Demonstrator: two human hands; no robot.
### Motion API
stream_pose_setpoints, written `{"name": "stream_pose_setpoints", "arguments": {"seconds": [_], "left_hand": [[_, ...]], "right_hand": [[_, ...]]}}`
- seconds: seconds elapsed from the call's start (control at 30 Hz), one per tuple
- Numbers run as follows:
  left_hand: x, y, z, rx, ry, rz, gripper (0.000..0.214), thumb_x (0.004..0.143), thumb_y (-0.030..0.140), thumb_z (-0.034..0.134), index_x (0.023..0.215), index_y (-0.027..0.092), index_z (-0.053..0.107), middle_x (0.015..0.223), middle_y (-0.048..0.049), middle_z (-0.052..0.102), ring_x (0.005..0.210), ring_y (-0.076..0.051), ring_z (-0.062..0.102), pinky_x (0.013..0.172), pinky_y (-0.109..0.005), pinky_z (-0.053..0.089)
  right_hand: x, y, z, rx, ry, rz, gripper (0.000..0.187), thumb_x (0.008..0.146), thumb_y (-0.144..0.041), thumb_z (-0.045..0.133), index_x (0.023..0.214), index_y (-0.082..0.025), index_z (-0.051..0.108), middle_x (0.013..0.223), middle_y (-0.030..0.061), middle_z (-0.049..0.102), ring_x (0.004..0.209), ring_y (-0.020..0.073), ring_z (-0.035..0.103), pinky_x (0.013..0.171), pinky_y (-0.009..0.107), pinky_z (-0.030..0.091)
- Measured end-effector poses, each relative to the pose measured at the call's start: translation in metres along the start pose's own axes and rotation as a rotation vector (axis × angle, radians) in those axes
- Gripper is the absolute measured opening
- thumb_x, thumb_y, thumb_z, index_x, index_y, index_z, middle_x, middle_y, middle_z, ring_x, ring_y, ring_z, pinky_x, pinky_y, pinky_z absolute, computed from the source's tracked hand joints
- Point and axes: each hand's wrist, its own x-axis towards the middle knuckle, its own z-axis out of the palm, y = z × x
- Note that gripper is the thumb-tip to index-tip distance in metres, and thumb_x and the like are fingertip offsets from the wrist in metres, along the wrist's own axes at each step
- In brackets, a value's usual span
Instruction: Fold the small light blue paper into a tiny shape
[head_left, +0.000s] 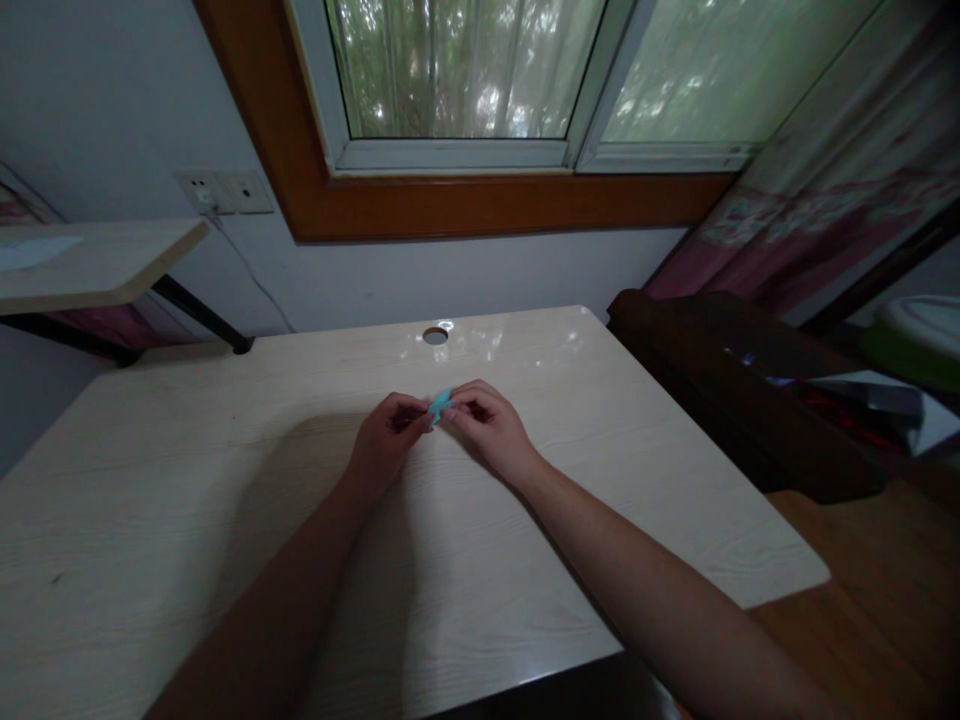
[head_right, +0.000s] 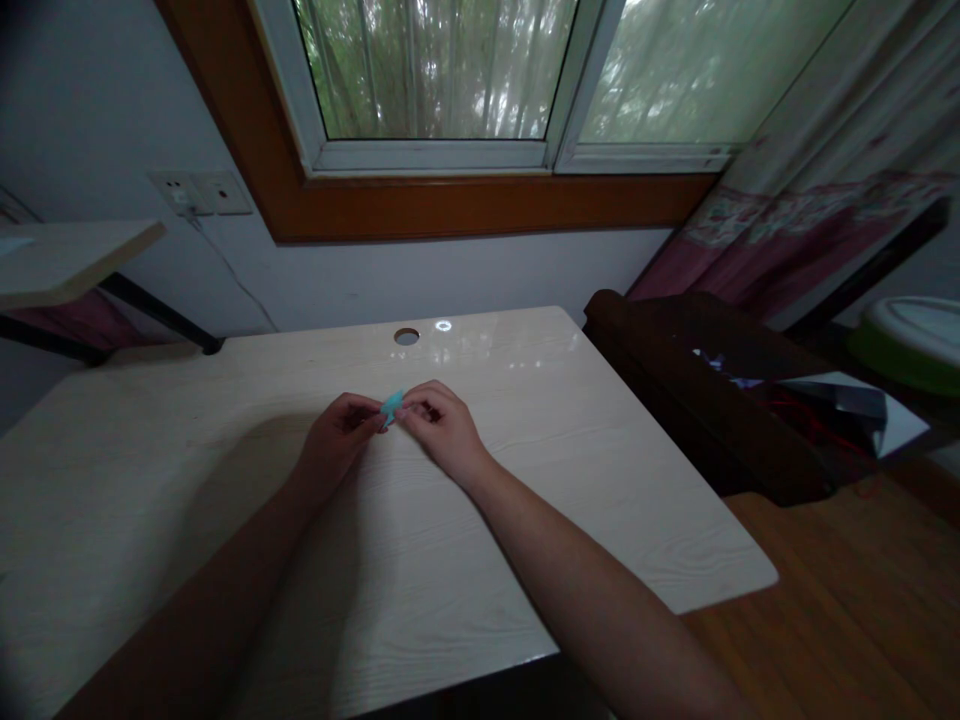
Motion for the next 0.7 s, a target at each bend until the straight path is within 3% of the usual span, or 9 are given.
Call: {"name": "stream_pose_setpoints", "arguments": {"seconds": [0.47,0.7], "left_hand": [[0.0001,0.0062,0.0035,-0.134,0.007,-0.011,0.032,0.073,0.03,0.08,0.097,0.019,0.062,0.091,-0.0035,0.072,0.081,-0.015,0.068,0.08,-0.032,0.055],[0.0006,0.0068,0.0034,-0.105,0.017,-0.032,0.033,0.071,0.031,0.081,0.095,0.018,0.063,0.085,-0.0023,0.07,0.077,-0.014,0.067,0.077,-0.03,0.054]], "right_hand": [[0.0007,0.0019,-0.0005,0.005,0.054,0.104,0.018,0.084,-0.04,0.068,0.083,-0.022,0.069,0.083,0.0025,0.062,0.074,0.0156,0.055,0.068,0.029,0.044],[0.0005,-0.0019,0.0007,0.094,0.056,0.177,0.019,0.084,-0.04,0.068,0.083,-0.02,0.066,0.076,0.0005,0.058,0.066,0.0138,0.051,0.061,0.027,0.041]]}}
